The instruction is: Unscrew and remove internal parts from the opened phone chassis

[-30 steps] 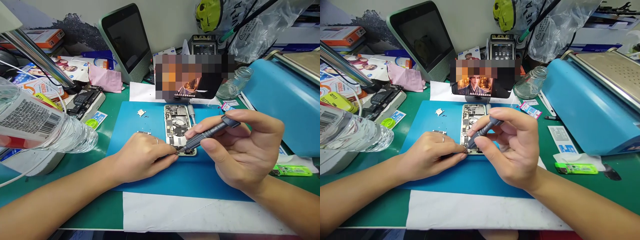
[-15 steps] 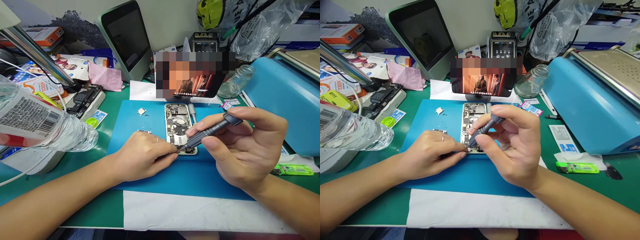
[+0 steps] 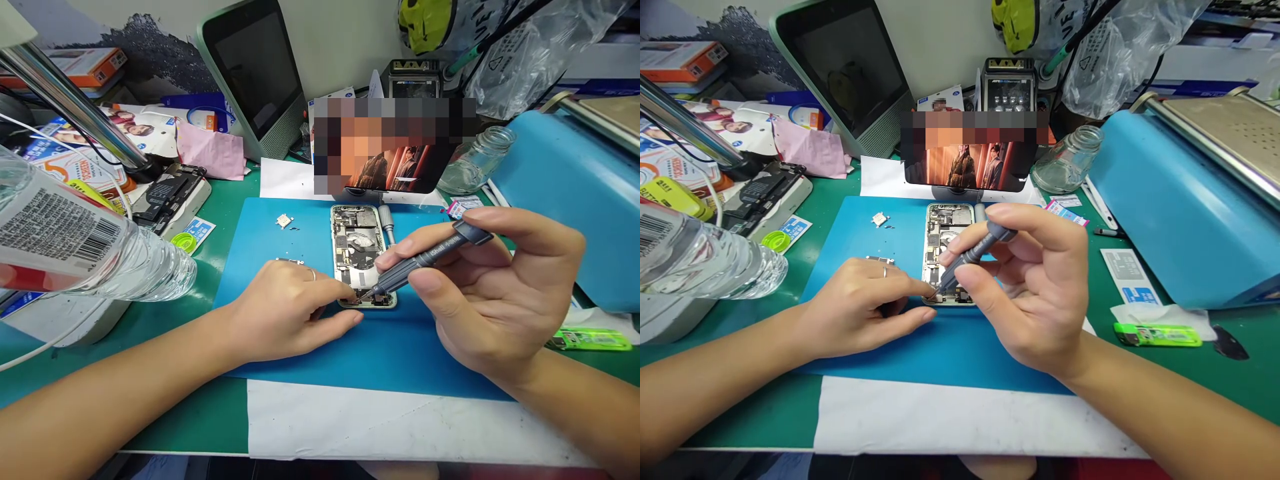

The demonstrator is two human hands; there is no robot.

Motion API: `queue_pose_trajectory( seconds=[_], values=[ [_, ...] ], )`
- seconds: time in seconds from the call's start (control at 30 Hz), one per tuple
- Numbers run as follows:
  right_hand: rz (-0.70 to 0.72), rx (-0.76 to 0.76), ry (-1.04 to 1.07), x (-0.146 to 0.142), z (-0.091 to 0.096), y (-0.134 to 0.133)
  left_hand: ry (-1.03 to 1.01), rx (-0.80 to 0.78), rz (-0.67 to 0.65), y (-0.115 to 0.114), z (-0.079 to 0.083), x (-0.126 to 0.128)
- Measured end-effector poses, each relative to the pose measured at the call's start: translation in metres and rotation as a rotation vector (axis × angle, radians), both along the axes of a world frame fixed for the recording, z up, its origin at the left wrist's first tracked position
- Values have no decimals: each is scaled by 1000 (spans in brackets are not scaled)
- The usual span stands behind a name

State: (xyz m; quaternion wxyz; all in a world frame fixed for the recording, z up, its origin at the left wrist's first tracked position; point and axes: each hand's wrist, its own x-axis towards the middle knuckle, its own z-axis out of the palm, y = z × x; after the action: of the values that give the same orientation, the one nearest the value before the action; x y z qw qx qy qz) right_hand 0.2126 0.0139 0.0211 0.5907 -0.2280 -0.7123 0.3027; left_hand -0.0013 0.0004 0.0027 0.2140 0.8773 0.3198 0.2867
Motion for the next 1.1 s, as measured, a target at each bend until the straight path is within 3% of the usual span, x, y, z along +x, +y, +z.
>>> queue_pose_trajectory(
  seconds=[0.2,0.43,0.8,1.1],
  values=[
    [-72,35,-28,9,-1,4,-4,7,42,0,1,1],
    [-36,228,-259,18,-7,10,98,67,-52,1,0,0],
    [-6,76,-305,16,-8,5,119,67,-50,0,2,-1],
    [29,95,-296,16,-11,4,124,66,-55,0,1,-1]
  ],
)
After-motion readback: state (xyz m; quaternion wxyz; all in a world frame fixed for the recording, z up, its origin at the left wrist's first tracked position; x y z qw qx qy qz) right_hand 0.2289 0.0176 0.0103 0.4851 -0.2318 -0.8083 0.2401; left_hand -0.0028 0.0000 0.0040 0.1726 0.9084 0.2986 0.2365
